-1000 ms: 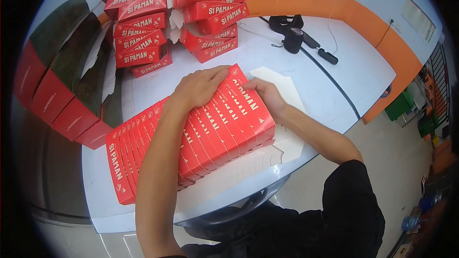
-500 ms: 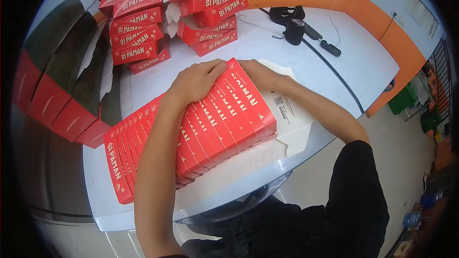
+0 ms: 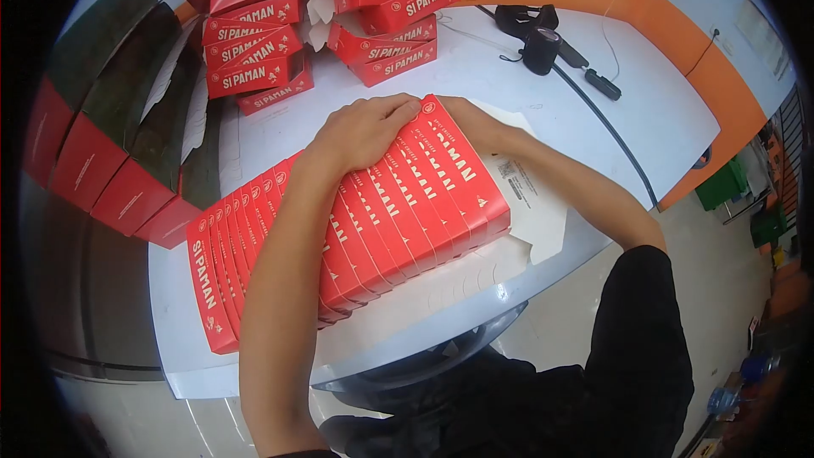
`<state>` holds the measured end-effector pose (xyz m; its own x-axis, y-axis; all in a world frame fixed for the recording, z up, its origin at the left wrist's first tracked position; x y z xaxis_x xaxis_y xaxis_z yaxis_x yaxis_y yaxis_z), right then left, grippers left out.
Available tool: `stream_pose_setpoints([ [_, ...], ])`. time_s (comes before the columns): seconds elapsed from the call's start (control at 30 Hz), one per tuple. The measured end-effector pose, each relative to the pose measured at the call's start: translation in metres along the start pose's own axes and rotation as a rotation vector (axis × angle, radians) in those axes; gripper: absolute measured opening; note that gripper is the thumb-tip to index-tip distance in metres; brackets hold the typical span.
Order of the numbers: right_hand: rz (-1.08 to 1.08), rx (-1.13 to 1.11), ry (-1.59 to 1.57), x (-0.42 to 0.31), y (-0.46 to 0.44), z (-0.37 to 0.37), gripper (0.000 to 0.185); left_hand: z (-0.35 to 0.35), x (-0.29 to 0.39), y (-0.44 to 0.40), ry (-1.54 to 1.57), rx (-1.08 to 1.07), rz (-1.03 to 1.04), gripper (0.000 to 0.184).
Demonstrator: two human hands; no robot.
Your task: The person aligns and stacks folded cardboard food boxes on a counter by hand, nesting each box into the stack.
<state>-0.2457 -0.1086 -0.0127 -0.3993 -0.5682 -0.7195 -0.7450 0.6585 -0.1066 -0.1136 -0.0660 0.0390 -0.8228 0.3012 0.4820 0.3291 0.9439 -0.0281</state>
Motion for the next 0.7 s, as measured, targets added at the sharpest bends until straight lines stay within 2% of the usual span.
stream_pose_setpoints([
  [0.07,-0.08,0.108,-0.188,0.004,0.002,0.004,0.049,-0.003,0.004,0.003,-0.019,-0.01,-0.036,0.047],
  [0.17,-0.148,0.144,-0.386,0.012,0.002,0.023,0.043,-0.001,0.003,0.0,0.008,0.016,0.063,0.047],
  [0.3,-0.155,0.212,-0.423,0.018,0.0,0.031,0.041,-0.002,0.001,-0.001,0.052,0.027,0.063,0.049],
  [0.4,-0.199,0.322,-0.138,-0.003,0.015,0.014,0.049,-0.002,0.002,0.0,0.059,0.026,0.04,0.05],
  [0.5,-0.087,0.379,-0.015,-0.016,0.045,-0.016,0.059,-0.005,0.004,0.003,0.056,0.023,0.019,0.051],
  [0.6,0.039,-0.09,-0.074,-0.024,0.097,-0.023,0.064,-0.003,0.001,0.001,0.052,0.027,0.019,0.051],
  [0.7,-0.051,-0.198,-0.088,-0.048,0.144,0.01,0.049,-0.004,0.001,0.001,0.052,0.031,0.029,0.052],
])
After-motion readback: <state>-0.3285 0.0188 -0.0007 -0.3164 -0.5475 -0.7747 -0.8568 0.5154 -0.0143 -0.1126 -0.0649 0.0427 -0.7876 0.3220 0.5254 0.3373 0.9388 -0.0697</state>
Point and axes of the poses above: each hand's wrist, its own y-axis away from the middle knuckle, its own z-axis out of the palm, x = y × z, the point moved 9 cm from there along -y, towards the middle knuckle, and after that the axes turned 3 degrees about -x, right-handed, at the moved point
